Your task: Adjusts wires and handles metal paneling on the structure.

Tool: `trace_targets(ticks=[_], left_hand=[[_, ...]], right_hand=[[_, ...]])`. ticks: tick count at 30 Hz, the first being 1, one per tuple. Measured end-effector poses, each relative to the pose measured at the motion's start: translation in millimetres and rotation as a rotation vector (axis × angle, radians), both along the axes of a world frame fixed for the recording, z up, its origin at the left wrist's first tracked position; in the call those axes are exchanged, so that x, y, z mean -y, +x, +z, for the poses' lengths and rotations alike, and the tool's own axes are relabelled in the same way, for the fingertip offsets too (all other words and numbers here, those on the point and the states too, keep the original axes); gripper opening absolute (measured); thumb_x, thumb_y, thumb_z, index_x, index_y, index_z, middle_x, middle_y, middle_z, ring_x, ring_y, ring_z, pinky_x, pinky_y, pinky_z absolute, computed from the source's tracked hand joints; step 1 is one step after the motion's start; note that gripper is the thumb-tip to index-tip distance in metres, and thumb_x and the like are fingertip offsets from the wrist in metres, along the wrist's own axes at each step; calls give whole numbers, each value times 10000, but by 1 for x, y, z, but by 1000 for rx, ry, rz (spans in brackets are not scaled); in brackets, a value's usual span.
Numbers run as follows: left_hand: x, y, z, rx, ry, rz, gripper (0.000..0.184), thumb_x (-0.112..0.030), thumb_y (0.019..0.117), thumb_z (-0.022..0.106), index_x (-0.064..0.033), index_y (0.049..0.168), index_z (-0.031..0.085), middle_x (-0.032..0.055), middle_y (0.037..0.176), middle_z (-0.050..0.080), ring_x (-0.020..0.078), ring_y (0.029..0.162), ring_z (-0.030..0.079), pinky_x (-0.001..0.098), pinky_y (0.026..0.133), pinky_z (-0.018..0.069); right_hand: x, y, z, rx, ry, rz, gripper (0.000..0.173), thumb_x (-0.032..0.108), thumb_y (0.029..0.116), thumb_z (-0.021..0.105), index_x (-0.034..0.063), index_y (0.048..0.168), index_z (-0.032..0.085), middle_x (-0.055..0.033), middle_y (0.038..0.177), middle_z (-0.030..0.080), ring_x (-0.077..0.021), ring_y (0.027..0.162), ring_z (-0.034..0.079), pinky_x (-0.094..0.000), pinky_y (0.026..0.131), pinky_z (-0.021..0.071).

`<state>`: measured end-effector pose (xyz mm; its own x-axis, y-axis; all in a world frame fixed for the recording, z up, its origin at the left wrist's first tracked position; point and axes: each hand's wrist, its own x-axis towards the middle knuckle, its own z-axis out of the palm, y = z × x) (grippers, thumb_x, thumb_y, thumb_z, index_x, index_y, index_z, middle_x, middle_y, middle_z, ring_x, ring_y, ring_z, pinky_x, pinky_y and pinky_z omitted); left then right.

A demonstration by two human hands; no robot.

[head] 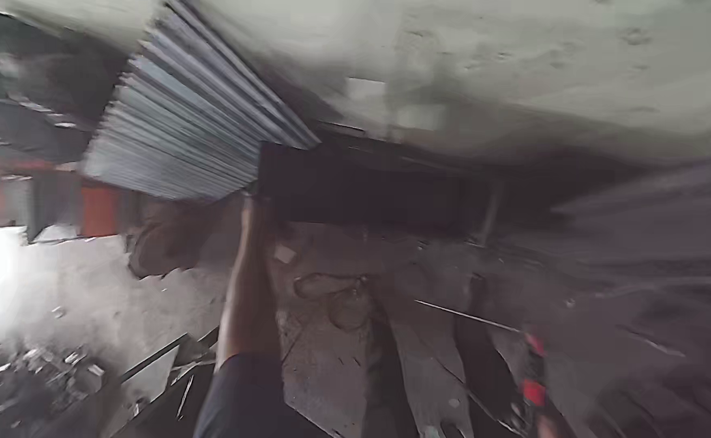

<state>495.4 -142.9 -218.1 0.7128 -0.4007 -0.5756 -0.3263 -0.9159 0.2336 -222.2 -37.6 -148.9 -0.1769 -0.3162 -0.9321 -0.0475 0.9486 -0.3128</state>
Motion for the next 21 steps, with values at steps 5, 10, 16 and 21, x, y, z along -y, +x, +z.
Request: trace_targets(ticks=[5, 10, 16, 21], left_hand=[[-7, 13, 10, 216, 39, -48, 473, -445, 1004, 610, -22, 1198, 691, 285, 1184, 677, 483, 1146, 634, 732, 963, 461], [14, -77, 81, 141, -23, -266, 344, -347, 978, 694, -75, 1188, 710, 216, 1115, 716, 417, 1066, 681, 704, 937, 498], [71, -252, 85, -8, -31, -428, 407, -454, 892, 745, -194, 1201, 694, 71, 1027, 756, 300, 914, 729, 620, 775, 574], [126, -387, 21, -89, -39, -665, 411, -377, 909, 700, -159, 1251, 631, 134, 1113, 694, 351, 952, 694, 596, 794, 555]], right_hand=[[-2, 11, -16, -5, 27, -75, 347, 358, 1130, 309, 133, 1023, 552, 6, 628, 557, -115, 486, 542, -287, 458, 501], [5, 10, -16, 26, 49, 27, 296, 336, 1111, 342, 117, 1122, 542, -11, 688, 565, -127, 525, 565, -296, 482, 522], [14, 1, -15, 41, 56, 97, 377, 417, 1105, 348, 102, 1135, 551, -21, 716, 571, -143, 553, 574, -320, 501, 531], [17, -12, -16, 36, 58, 66, 370, 407, 1113, 320, 108, 1131, 538, -15, 714, 566, -138, 554, 577, -316, 504, 539]])
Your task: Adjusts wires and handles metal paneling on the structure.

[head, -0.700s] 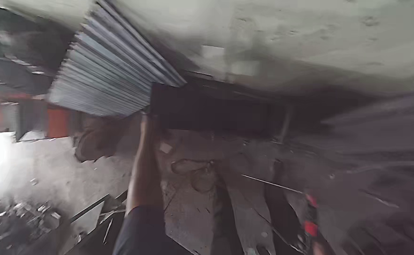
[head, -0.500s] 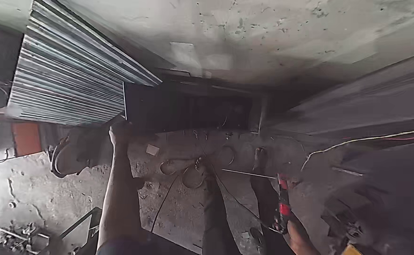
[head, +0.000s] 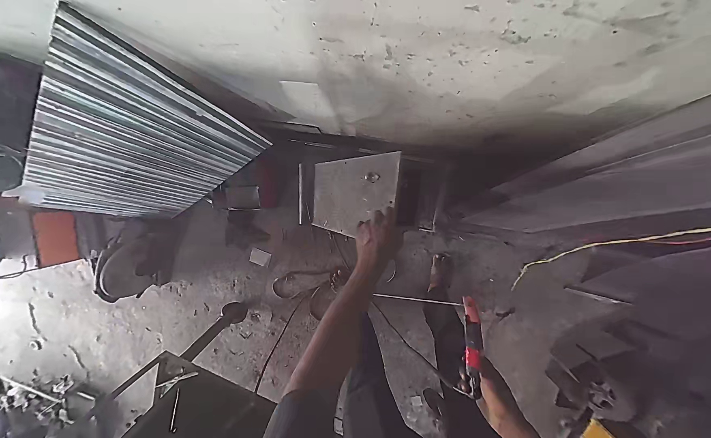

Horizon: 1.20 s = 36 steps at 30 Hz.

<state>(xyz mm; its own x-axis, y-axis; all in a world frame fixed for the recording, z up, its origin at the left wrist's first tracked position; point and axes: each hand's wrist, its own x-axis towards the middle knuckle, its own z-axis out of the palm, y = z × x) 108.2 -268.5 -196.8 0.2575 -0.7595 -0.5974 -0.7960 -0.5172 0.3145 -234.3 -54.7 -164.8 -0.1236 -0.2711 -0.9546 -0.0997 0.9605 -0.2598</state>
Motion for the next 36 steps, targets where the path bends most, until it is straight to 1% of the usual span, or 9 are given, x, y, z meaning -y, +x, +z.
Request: trace_targets(ticks=[4, 11, 15, 20, 23, 25, 28, 32, 36], left_hand=[[22, -61, -57, -55, 75, -44, 593, -287, 934, 697, -131, 1470, 498, 234, 1342, 593, 455, 1138, 621, 671, 961, 485], [34, -104, -117, -14, 222, -142, 360, -305, 965, 628, -145, 1287, 649, 175, 1223, 688, 415, 1085, 665, 664, 851, 527], [17, -65, -100, -99, 251, -5, 374, -471, 982, 585, -225, 1244, 688, 96, 1212, 715, 359, 1085, 689, 663, 853, 546], [-18, 64, -144, 215, 125, 280, 760, -525, 879, 734, -56, 1440, 524, 265, 1461, 506, 464, 1301, 540, 647, 990, 515], [-29, 126, -179, 319, 249, 505, 1144, -709, 743, 779, 12, 1530, 367, 333, 1516, 414, 517, 1369, 450, 695, 1033, 447], [-45, 152, -216, 351, 308, 556, 1248, -811, 696, 738, 31, 1528, 343, 353, 1477, 445, 521, 1336, 483, 699, 1019, 452], [-53, 153, -238, 314, 284, 624, 1273, -746, 758, 747, 51, 1575, 185, 375, 1531, 347, 507, 1314, 512, 633, 1021, 493], [-50, 140, -235, 265, 186, 778, 1215, -674, 716, 825, -23, 1579, 270, 347, 1566, 312, 506, 1335, 481, 639, 1042, 472], [-55, 135, -235, 278, 199, 671, 1152, -702, 765, 770, -39, 1579, 296, 346, 1572, 311, 503, 1345, 482, 632, 1035, 483]], right_hand=[[-2, -19, -2, -4, -20, -55, 376, 401, 1115, 320, 106, 1160, 547, -18, 711, 574, -144, 556, 578, -326, 517, 542], [4, -42, -10, -11, -32, -120, 356, 393, 1099, 363, 111, 1210, 549, -37, 722, 588, -155, 556, 586, -323, 504, 537], [2, -46, -21, 1, 1, -179, 343, 393, 1103, 375, 110, 1204, 542, -40, 734, 569, -157, 561, 571, -330, 500, 525], [-13, -41, -51, 70, -37, -139, 416, 457, 1043, 529, 281, 1419, 503, -78, 886, 625, -210, 598, 594, -392, 487, 539], [11, -26, -44, 122, -166, 93, 537, 437, 1064, 527, 388, 1578, 379, -51, 1333, 611, -239, 873, 676, -434, 633, 614], [20, -12, -41, 51, -204, 114, 464, 394, 1050, 576, 294, 1496, 496, -61, 1268, 634, -223, 849, 681, -418, 593, 606], [26, -13, -43, 58, -243, 239, 528, 384, 1072, 532, 279, 1575, 412, 14, 1532, 507, -146, 1318, 560, -398, 1020, 558], [7, -28, -54, 44, -151, 155, 381, 359, 1066, 552, 226, 1423, 550, -79, 1145, 649, -211, 842, 672, -404, 610, 601], [7, -31, -60, 33, -96, 87, 394, 373, 1058, 559, 238, 1427, 551, -96, 1114, 652, -243, 783, 666, -437, 569, 591]])
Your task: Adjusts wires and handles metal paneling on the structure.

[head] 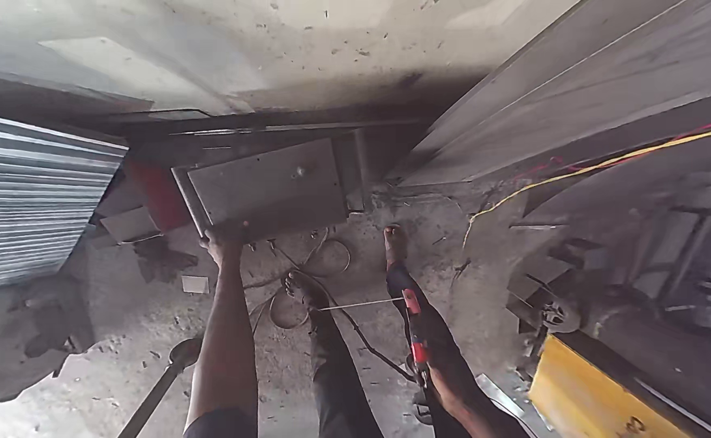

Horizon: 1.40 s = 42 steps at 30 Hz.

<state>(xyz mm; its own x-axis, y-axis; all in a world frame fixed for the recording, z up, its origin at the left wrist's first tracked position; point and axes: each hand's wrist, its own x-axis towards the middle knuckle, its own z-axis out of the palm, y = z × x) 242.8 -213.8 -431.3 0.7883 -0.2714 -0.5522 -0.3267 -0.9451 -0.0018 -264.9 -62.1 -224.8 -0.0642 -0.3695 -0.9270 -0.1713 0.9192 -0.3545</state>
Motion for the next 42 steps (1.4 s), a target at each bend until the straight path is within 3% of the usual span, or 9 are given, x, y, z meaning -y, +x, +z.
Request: trace_targets(ticks=[3, 6, 13, 16, 17, 20, 25, 31, 42], left_hand=[[-2, -1, -2, -10, 0, -23, 1121, -705, 772, 764, -72, 1579, 314, 327, 1588, 303, 490, 1370, 463, 628, 1049, 472], [-5, 3, -4, -9, -29, -5, 1099, -719, 757, 769, -103, 1570, 358, 312, 1583, 324, 487, 1372, 463, 641, 1056, 462], [-5, 3, -1, 82, 18, -56, 987, -811, 715, 718, -206, 1471, 528, 274, 1570, 371, 487, 1387, 434, 697, 1037, 428], [-4, 4, 4, 28, -1, -105, 967, -715, 756, 764, -134, 1482, 497, 286, 1540, 409, 480, 1383, 444, 702, 1061, 404], [-3, 5, 6, -11, -6, -111, 972, -667, 771, 787, -107, 1499, 468, 285, 1515, 443, 471, 1372, 467, 686, 1081, 405], [5, 15, 11, -85, -18, -147, 904, -583, 835, 784, -59, 1488, 444, 287, 1359, 590, 469, 1260, 576, 694, 1034, 447], [5, 29, 7, -160, -101, -151, 770, -529, 873, 770, -56, 1429, 523, 287, 1298, 622, 471, 1233, 588, 704, 1024, 441], [15, 38, 0, -83, -65, -91, 730, -565, 800, 820, -36, 1273, 648, 287, 1248, 647, 480, 1208, 597, 718, 999, 446], [-9, 35, 2, -71, 6, -171, 693, -638, 798, 786, -60, 1170, 702, 288, 1158, 675, 500, 1121, 629, 743, 927, 458]], right_hand=[[5, 0, -12, -9, -88, 44, 479, 364, 1062, 564, 336, 1528, 457, -40, 1323, 617, -218, 1005, 680, -435, 692, 626], [16, 6, -32, -27, -202, 151, 501, 346, 1067, 557, 263, 1549, 446, -26, 1377, 603, -181, 1157, 638, -404, 906, 601], [63, 16, -191, -106, 16, 293, 634, 553, 1029, 533, 307, 1587, 361, -44, 1366, 630, -174, 1062, 679, -436, 833, 609], [68, 18, -261, -214, 161, 368, 531, 529, 1019, 553, 109, 1343, 556, -122, 985, 651, -213, 721, 638, -420, 624, 568], [74, 19, -272, -290, 223, 513, 519, 508, 1036, 524, 51, 1270, 601, -162, 976, 650, -256, 762, 646, -452, 675, 565], [117, 42, -264, -529, 172, 903, 535, 405, 1000, 589, 30, 1382, 588, -267, 1349, 608, -423, 1251, 595, -637, 1007, 482], [199, 115, -181, -466, -596, 734, 332, 278, 1068, 525, 82, 1289, 676, -154, 1218, 703, -312, 1115, 688, -531, 972, 550], [269, 200, -188, -506, -354, 893, 543, 411, 1019, 616, -26, 1340, 578, -242, 1252, 647, -380, 1184, 642, -532, 1001, 528], [268, 217, -177, -636, -251, 871, 507, 383, 958, 704, 18, 1301, 624, -211, 1269, 648, -367, 1182, 646, -541, 957, 549]])
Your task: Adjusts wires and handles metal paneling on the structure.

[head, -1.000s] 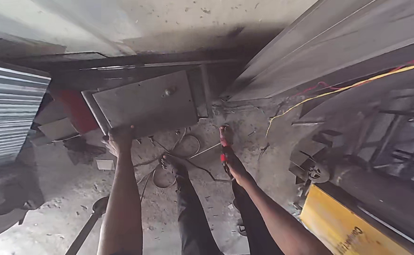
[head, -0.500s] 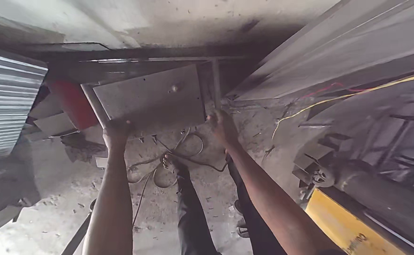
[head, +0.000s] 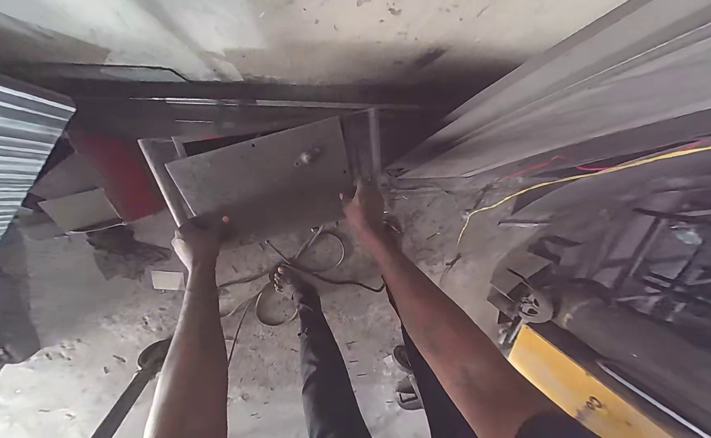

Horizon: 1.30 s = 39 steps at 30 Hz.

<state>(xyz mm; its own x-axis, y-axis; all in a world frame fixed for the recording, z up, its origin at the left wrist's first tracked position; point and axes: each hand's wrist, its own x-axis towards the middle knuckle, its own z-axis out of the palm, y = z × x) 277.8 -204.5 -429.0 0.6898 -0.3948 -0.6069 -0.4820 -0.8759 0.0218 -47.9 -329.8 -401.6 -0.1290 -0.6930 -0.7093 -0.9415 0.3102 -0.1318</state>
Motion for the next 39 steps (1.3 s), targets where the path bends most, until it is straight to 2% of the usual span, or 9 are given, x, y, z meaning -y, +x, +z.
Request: trace_targets(ticks=[2, 7, 13, 18, 24, 28, 33, 36, 39], left_hand=[[7, 4, 8, 22, -11, 11, 681, -643, 798, 774, -104, 1208, 699, 267, 1187, 676, 488, 1146, 622, 745, 935, 452], [23, 13, 34, 27, -67, -34, 652, -585, 836, 779, -70, 1225, 687, 281, 1195, 673, 508, 1166, 609, 751, 954, 434], [33, 8, 31, -5, -93, -72, 676, -578, 825, 792, -75, 1258, 665, 270, 1212, 670, 494, 1183, 606, 739, 977, 430], [28, 2, 5, -5, -117, -66, 631, -556, 858, 768, -104, 1284, 659, 246, 1285, 642, 467, 1211, 594, 712, 999, 435], [25, 4, -2, -37, -142, -22, 602, -540, 846, 783, -114, 1258, 678, 213, 1205, 691, 451, 1167, 625, 719, 971, 444], [23, 8, 6, -39, -78, -81, 638, -583, 876, 731, -126, 1315, 656, 214, 1210, 695, 435, 1141, 652, 695, 949, 492], [24, -11, 18, 4, -169, 77, 727, -509, 871, 775, -98, 1422, 538, 175, 1330, 638, 375, 1177, 645, 608, 962, 535], [-17, -42, 42, -24, -331, 96, 444, -417, 1011, 622, -46, 1255, 623, 191, 1243, 642, 369, 1149, 632, 587, 965, 525], [-72, -85, 61, -206, -279, 142, 316, -313, 1045, 560, -61, 1149, 718, 145, 1115, 712, 310, 1073, 680, 549, 959, 542]], right_hand=[[4, -2, 1, 25, -18, -31, 484, 411, 938, 724, 44, 1247, 658, -195, 1205, 682, -364, 1136, 665, -564, 936, 548], [-1, -5, 10, 86, -12, -143, 545, 445, 913, 758, 47, 1270, 657, -209, 1201, 683, -381, 1160, 644, -579, 986, 505], [-15, -23, -4, 158, -117, -264, 509, 392, 894, 796, 47, 1246, 672, -175, 1165, 697, -337, 1093, 666, -546, 958, 530], [-8, -22, -26, 143, -127, -233, 459, 369, 925, 759, 38, 1231, 673, -192, 1150, 704, -356, 1093, 677, -557, 964, 537], [1, -21, -24, 149, -153, -251, 439, 305, 865, 823, 33, 1185, 698, -163, 1078, 736, -337, 1024, 702, -569, 935, 543], [-8, -21, -22, 192, -161, -141, 525, 346, 937, 748, 53, 1353, 618, -193, 1238, 691, -364, 1158, 662, -581, 1023, 514], [-5, -29, -26, 84, -107, -7, 523, 429, 975, 700, 44, 1321, 627, -248, 1200, 683, -459, 1135, 646, -679, 964, 489], [-3, -27, -19, 61, -59, -7, 509, 471, 954, 715, 28, 1199, 661, -258, 1108, 690, -477, 1037, 661, -701, 877, 512], [3, -21, -12, 55, -46, 11, 466, 428, 953, 732, 22, 1175, 669, -260, 1103, 693, -470, 1038, 664, -693, 891, 510]])
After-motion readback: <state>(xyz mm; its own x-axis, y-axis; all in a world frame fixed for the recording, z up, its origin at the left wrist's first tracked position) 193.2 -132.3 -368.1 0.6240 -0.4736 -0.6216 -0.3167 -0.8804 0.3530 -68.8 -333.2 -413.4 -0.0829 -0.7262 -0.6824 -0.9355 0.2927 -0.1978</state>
